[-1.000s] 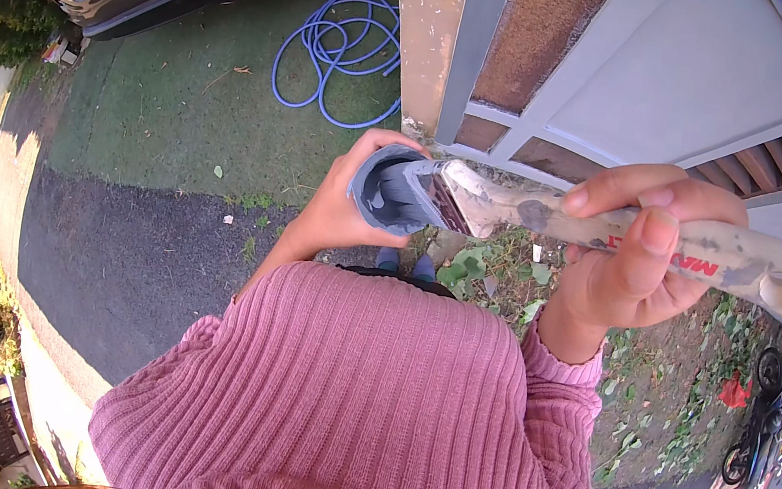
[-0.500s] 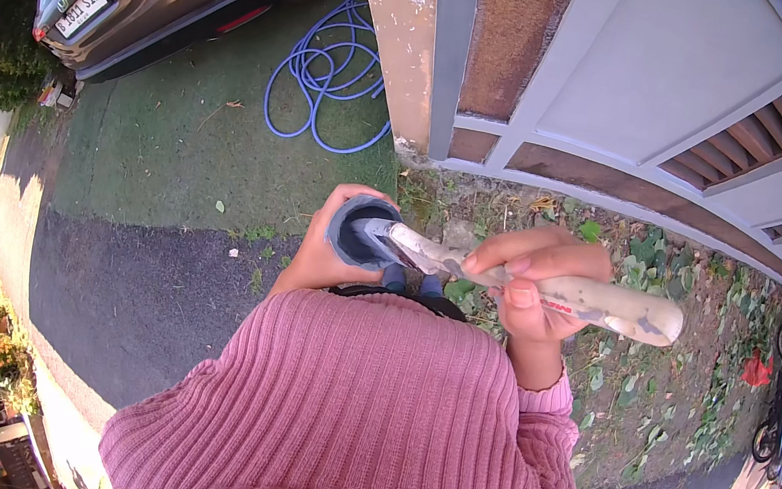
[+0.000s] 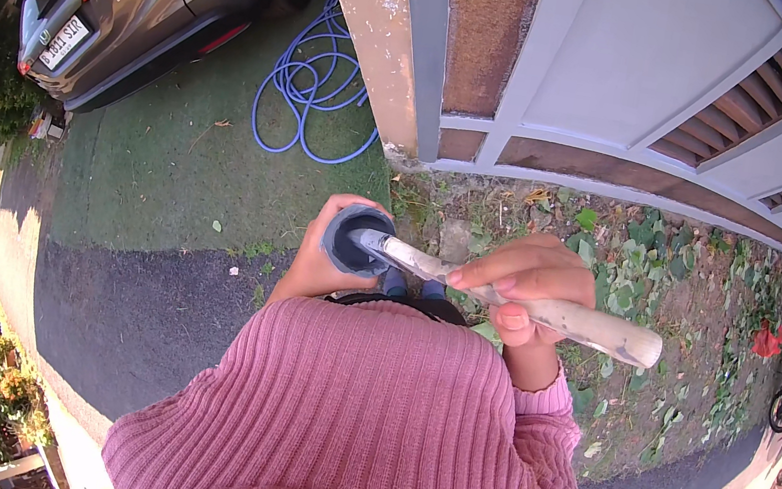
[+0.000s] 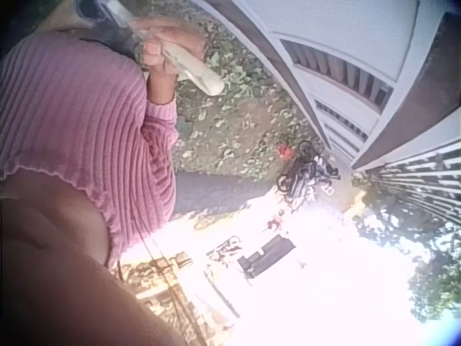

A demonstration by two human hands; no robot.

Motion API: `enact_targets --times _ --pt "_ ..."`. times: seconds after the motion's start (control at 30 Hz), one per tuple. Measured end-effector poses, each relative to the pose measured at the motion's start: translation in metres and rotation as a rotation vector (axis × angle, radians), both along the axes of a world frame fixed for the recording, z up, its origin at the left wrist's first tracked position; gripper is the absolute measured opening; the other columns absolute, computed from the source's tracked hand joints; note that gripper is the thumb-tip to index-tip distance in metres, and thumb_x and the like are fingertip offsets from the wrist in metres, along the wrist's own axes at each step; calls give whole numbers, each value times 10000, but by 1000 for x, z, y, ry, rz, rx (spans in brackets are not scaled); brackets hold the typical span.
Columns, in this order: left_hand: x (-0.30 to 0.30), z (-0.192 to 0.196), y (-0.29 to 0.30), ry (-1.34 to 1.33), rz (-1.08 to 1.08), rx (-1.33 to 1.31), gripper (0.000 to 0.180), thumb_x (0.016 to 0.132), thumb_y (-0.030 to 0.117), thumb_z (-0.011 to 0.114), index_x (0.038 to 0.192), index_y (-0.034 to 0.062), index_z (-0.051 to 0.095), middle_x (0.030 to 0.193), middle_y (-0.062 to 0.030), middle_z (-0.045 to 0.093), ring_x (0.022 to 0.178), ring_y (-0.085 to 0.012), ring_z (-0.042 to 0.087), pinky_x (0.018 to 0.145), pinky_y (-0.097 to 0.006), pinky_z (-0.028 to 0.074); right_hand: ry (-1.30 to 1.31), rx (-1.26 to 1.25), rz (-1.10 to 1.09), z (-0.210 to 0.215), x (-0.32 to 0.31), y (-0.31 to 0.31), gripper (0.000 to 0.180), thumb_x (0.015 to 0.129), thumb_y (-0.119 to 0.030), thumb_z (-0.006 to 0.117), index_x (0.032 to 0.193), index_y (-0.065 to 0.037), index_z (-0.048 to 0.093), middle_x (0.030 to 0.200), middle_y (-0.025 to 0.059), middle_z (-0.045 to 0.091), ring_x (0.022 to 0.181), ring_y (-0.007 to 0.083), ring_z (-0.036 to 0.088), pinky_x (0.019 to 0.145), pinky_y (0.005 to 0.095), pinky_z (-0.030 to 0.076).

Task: The person paints the exterior wall of a house using a paint brush and a cup of paint.

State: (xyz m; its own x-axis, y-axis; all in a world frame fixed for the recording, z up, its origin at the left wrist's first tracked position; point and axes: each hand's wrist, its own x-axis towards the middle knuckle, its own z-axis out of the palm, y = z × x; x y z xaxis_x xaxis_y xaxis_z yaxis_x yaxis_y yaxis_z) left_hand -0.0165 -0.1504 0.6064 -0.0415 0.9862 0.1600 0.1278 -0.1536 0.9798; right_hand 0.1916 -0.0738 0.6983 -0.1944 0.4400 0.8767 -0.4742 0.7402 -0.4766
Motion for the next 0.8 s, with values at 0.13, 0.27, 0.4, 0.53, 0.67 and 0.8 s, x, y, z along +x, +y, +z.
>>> enact_targets --times 0.13,0.27,0.4,0.53,0.67,0.8 --pt "-1 -2 4 -1 -24 34 713 496 -1 754 1124 48 421 1069 -95 557 998 -171 552 879 -311 436 18 -36 -31 0 0 -1 206 879 -258 583 884 -88 467 666 146 656 499 182 635 419 251 483" --pt "3 0 6 -23 -18 31 680 495 52 783 1092 55 459 1022 -91 600 974 -191 588 866 -317 452 63 -144 30 -3 -3 -5 177 851 -213 620 865 -98 487 680 158 658 556 198 653 467 270 504" --pt "-2 0 7 0 -43 28 694 487 45 783 1099 51 454 1016 -92 605 972 -183 591 865 -310 455 15 -136 80 -4 -4 -5 161 838 -146 622 891 -88 482 685 174 652 594 212 659 498 283 518" --pt "-5 -4 11 -45 -56 29 703 483 39 785 1105 52 456 1026 -91 600 976 -184 588 864 -312 455 158 -175 -34 -2 -15 -4 158 856 -169 605 883 -99 466 598 122 623 483 191 629 362 240 471" --pt "-10 -2 20 12 -45 22 712 479 34 783 1111 52 456 1030 -88 596 983 -184 584 864 -316 455 102 -176 -2 -5 -16 1 152 855 -141 586 884 -74 452 646 158 625 526 207 632 436 274 500" --pt "-20 1 22 51 -36 61 697 484 58 783 1108 57 471 1021 -90 597 974 -198 587 868 -318 451 105 -212 75 -3 -23 5 147 853 -121 569 868 -40 446 666 187 617 563 225 636 514 312 539"
